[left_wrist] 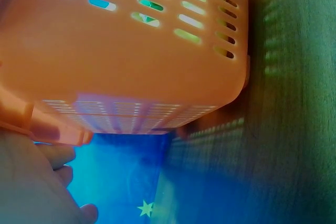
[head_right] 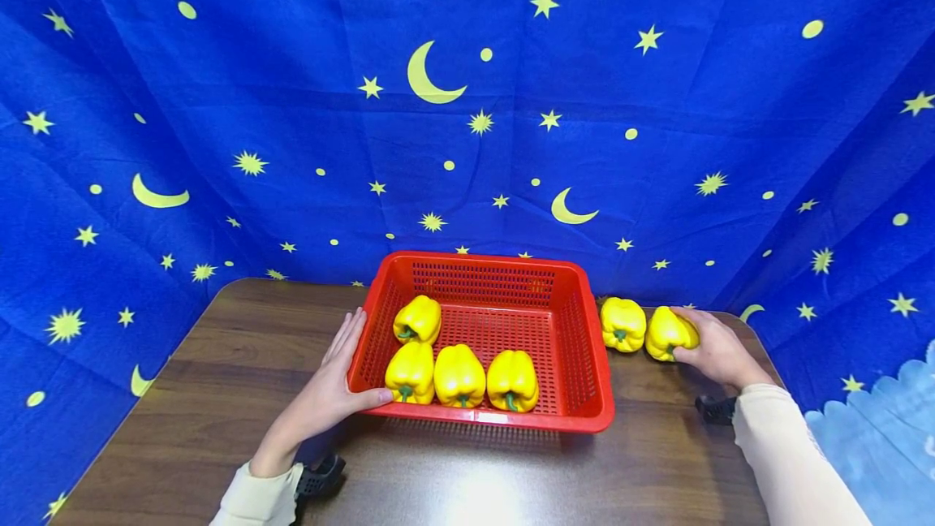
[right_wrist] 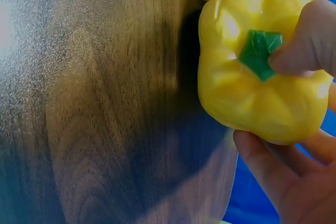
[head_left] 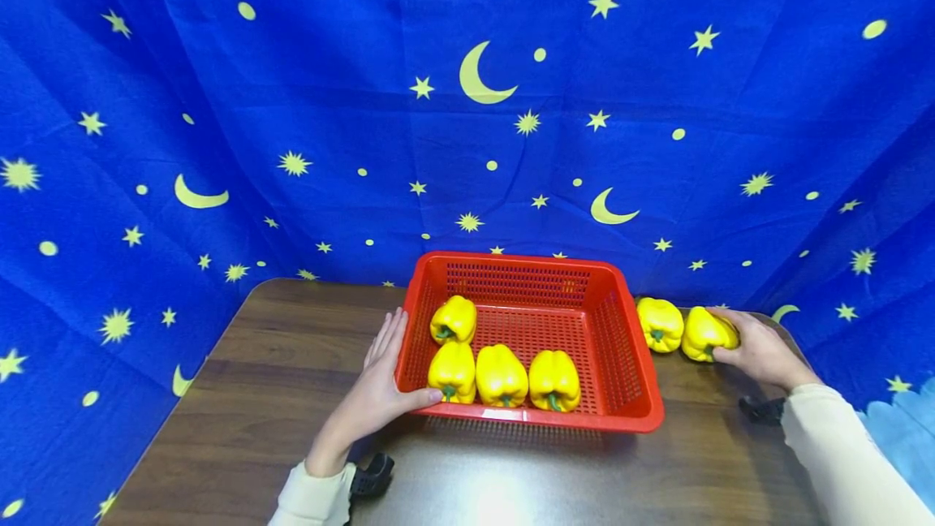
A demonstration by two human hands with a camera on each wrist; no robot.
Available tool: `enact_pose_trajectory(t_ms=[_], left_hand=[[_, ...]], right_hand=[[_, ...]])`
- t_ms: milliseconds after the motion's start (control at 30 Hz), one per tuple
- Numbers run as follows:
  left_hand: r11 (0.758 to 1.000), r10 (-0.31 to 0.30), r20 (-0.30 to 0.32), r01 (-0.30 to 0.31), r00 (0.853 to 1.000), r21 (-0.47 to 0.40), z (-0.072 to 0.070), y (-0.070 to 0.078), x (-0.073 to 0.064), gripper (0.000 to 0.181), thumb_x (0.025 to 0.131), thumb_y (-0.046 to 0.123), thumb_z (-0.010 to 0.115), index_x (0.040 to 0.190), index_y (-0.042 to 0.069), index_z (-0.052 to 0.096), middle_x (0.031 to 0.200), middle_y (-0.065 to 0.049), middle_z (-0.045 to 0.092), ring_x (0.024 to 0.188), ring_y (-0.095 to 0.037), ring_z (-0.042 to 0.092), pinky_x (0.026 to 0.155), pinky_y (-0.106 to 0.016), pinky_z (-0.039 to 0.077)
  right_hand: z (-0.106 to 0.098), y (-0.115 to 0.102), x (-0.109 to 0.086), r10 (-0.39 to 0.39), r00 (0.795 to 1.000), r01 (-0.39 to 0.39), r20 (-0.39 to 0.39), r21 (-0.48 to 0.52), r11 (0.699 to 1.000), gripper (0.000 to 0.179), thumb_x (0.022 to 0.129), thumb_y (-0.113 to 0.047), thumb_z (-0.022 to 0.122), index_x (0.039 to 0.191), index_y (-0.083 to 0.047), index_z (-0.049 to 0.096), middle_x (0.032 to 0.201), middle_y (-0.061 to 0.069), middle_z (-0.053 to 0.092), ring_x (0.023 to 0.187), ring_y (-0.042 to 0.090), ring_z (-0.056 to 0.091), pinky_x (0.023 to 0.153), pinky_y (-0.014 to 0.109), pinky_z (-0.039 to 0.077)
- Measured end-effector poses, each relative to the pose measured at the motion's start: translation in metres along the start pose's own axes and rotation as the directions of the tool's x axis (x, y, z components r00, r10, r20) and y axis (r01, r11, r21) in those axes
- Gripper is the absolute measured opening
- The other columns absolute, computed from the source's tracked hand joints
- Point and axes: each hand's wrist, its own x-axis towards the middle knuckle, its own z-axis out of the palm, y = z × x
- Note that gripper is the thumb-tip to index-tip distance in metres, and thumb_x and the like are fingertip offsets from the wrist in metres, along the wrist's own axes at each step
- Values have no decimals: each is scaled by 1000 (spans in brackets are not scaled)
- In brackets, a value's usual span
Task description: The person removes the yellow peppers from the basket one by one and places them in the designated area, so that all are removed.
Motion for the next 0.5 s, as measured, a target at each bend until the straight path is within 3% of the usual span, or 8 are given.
enact_pose_trajectory(t_ms=[267,500], left_hand=[[1000,-9,-1,9,1000,-9,1,0,-2,118,76,43,85,163,14,10,169,-10,5,154,-34,-1,115,-71,5],[1000,0,-5,0,1000,-21,1,1,-1,118,76,41,86,163,14,11,169,-10,5,154,-34,-1,115,-70,5]], right_hand=[[-1,-1,3,22,999,-23,35,4,1000,63,71,0,77,128,14,53,119,39,59,107,52,57,86,61,45],[-8,-7,4,-4,1000,3,21,9,1000,62,69,2,78,125,14,56,117,37,61,105,49,59,83,45,46]])
